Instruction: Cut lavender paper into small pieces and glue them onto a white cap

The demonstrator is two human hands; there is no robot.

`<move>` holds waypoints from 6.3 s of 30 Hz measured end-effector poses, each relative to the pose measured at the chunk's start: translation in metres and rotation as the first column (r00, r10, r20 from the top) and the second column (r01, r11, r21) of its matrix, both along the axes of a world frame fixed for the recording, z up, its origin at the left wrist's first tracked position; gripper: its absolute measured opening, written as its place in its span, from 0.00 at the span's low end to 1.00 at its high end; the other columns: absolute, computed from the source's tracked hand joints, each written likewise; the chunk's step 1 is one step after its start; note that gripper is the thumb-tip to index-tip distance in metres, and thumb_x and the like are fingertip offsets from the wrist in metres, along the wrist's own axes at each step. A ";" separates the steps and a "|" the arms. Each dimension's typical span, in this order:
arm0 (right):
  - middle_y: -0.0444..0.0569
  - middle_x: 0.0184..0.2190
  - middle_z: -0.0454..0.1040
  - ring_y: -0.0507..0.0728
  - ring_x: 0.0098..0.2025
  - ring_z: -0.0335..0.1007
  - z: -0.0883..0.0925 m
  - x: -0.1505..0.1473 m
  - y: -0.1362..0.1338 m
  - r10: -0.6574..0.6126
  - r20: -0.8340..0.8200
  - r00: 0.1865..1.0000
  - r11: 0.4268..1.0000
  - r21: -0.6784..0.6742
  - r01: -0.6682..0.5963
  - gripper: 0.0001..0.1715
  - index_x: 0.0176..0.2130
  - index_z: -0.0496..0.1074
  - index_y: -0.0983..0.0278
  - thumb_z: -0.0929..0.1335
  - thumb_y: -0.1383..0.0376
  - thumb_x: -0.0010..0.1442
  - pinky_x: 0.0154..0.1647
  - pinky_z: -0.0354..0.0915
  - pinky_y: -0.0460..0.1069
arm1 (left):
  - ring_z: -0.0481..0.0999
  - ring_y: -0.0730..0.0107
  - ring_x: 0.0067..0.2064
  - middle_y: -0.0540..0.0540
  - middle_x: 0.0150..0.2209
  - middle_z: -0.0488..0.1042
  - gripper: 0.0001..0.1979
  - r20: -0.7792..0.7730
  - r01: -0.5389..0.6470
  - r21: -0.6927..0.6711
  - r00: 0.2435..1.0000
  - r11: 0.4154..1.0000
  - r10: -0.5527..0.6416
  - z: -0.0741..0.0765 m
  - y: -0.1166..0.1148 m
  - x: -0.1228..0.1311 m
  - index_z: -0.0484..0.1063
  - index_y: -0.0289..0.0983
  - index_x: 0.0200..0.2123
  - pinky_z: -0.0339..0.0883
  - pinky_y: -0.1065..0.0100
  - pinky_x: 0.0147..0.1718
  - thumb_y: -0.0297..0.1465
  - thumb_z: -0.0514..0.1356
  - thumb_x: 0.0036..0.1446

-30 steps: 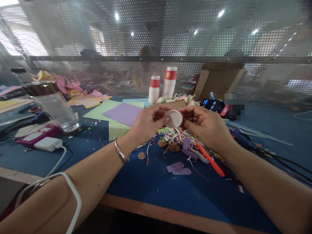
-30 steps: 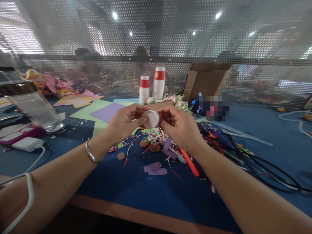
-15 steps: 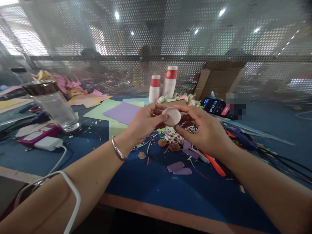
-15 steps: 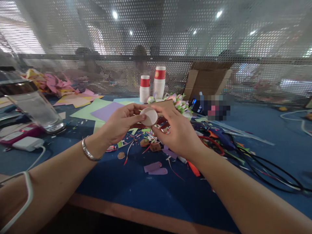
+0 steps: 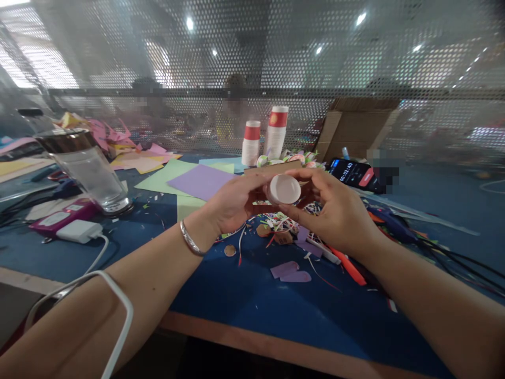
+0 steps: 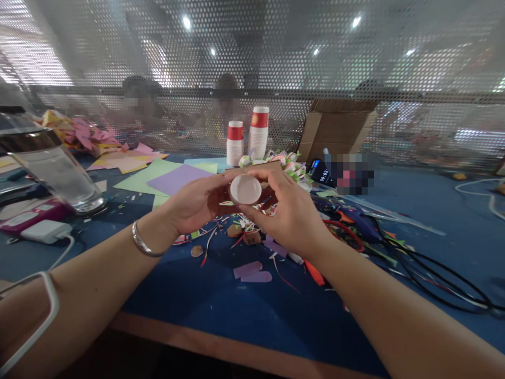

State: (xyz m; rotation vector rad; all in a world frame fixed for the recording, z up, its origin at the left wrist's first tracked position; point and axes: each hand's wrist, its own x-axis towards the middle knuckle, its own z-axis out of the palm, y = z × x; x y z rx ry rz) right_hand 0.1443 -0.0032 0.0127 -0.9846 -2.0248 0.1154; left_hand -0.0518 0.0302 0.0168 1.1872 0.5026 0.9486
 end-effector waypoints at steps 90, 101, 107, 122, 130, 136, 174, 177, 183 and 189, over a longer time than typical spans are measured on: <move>0.46 0.29 0.80 0.57 0.30 0.74 0.005 0.005 0.002 -0.192 -0.100 0.976 0.980 -0.064 0.187 0.12 0.39 0.80 0.60 0.67 0.59 0.65 0.30 0.67 0.52 | 0.79 0.64 0.40 0.40 0.39 0.80 0.12 -0.007 -0.044 -0.160 0.999 0.986 0.044 0.001 -0.006 0.013 0.79 0.35 0.43 0.73 0.62 0.46 0.34 0.58 0.64; 0.48 0.36 0.82 0.57 0.34 0.77 0.001 0.007 0.005 -0.148 -0.071 0.987 0.987 -0.077 0.142 0.12 0.46 0.79 0.62 0.69 0.63 0.64 0.35 0.69 0.51 | 0.77 0.63 0.46 0.41 0.43 0.79 0.16 -0.078 -0.039 0.112 0.996 0.993 0.048 -0.003 -0.011 0.013 0.78 0.35 0.47 0.72 0.58 0.50 0.39 0.63 0.62; 0.49 0.40 0.82 0.57 0.38 0.78 0.002 0.006 0.003 -0.169 -0.034 0.985 0.986 -0.001 0.169 0.14 0.49 0.79 0.61 0.68 0.67 0.64 0.37 0.70 0.51 | 0.72 0.58 0.56 0.39 0.50 0.76 0.20 -0.123 0.003 0.292 0.992 0.956 0.035 -0.005 -0.011 0.014 0.71 0.37 0.58 0.68 0.58 0.55 0.35 0.59 0.65; 0.49 0.37 0.82 0.56 0.37 0.78 0.003 0.007 0.003 -0.196 -0.065 0.978 0.979 0.049 0.200 0.11 0.47 0.77 0.61 0.69 0.65 0.64 0.37 0.71 0.51 | 0.69 0.58 0.62 0.43 0.63 0.68 0.19 -0.184 0.012 0.479 0.979 0.878 0.086 -0.008 -0.007 0.012 0.71 0.42 0.59 0.69 0.62 0.55 0.37 0.57 0.66; 0.48 0.34 0.81 0.55 0.33 0.75 0.008 0.007 0.004 -0.115 -0.258 0.959 0.990 -0.112 0.089 0.13 0.40 0.79 0.61 0.72 0.55 0.62 0.33 0.70 0.50 | 0.77 0.59 0.49 0.40 0.49 0.78 0.15 0.017 0.062 0.182 0.998 0.981 -0.067 -0.007 -0.005 0.010 0.76 0.37 0.52 0.74 0.60 0.47 0.35 0.58 0.66; 0.46 0.30 0.79 0.52 0.28 0.72 0.014 0.005 0.001 -0.089 -0.333 0.939 0.966 -0.260 0.000 0.17 0.36 0.79 0.61 0.73 0.50 0.59 0.28 0.67 0.48 | 0.77 0.60 0.46 0.37 0.47 0.78 0.16 0.024 0.058 0.164 0.998 0.985 -0.063 -0.004 -0.002 0.007 0.78 0.32 0.48 0.74 0.60 0.46 0.36 0.57 0.66; 0.49 0.22 0.76 0.59 0.23 0.71 -0.004 0.092 -0.057 -0.107 0.680 0.725 0.803 -0.372 0.467 0.14 0.25 0.70 0.58 0.66 0.61 0.62 0.26 0.58 0.54 | 0.67 0.72 0.30 0.51 0.28 0.71 0.10 -0.261 -0.349 0.609 0.760 0.712 0.595 -0.014 0.012 -0.001 0.64 0.39 0.31 0.58 0.67 0.30 0.31 0.65 0.52; 0.48 0.19 0.76 0.59 0.21 0.72 -0.008 0.091 -0.058 -0.150 0.619 0.771 0.783 -0.402 0.475 0.11 0.25 0.70 0.58 0.65 0.64 0.60 0.23 0.57 0.53 | 0.67 0.72 0.30 0.51 0.28 0.71 0.10 -0.270 -0.328 0.607 0.771 0.724 0.576 -0.015 0.012 0.000 0.64 0.39 0.31 0.58 0.67 0.30 0.32 0.65 0.52; 0.46 0.19 0.77 0.60 0.22 0.75 -0.009 0.086 -0.053 -0.188 0.594 0.782 0.708 -0.470 0.527 0.06 0.25 0.69 0.58 0.66 0.66 0.53 0.23 0.59 0.52 | 0.68 0.73 0.30 0.51 0.28 0.71 0.12 -0.281 -0.248 0.596 0.826 0.763 0.488 -0.016 0.010 0.001 0.63 0.39 0.32 0.60 0.68 0.30 0.32 0.66 0.52; 0.45 0.22 0.77 0.59 0.24 0.74 -0.008 0.082 -0.057 -0.268 0.654 0.707 0.672 -0.399 0.624 0.03 0.26 0.71 0.58 0.67 0.66 0.50 0.25 0.60 0.53 | 0.66 0.74 0.29 0.52 0.27 0.69 0.12 -0.307 -0.226 0.592 0.825 0.774 0.475 -0.015 0.006 0.002 0.64 0.38 0.32 0.57 0.68 0.29 0.32 0.66 0.52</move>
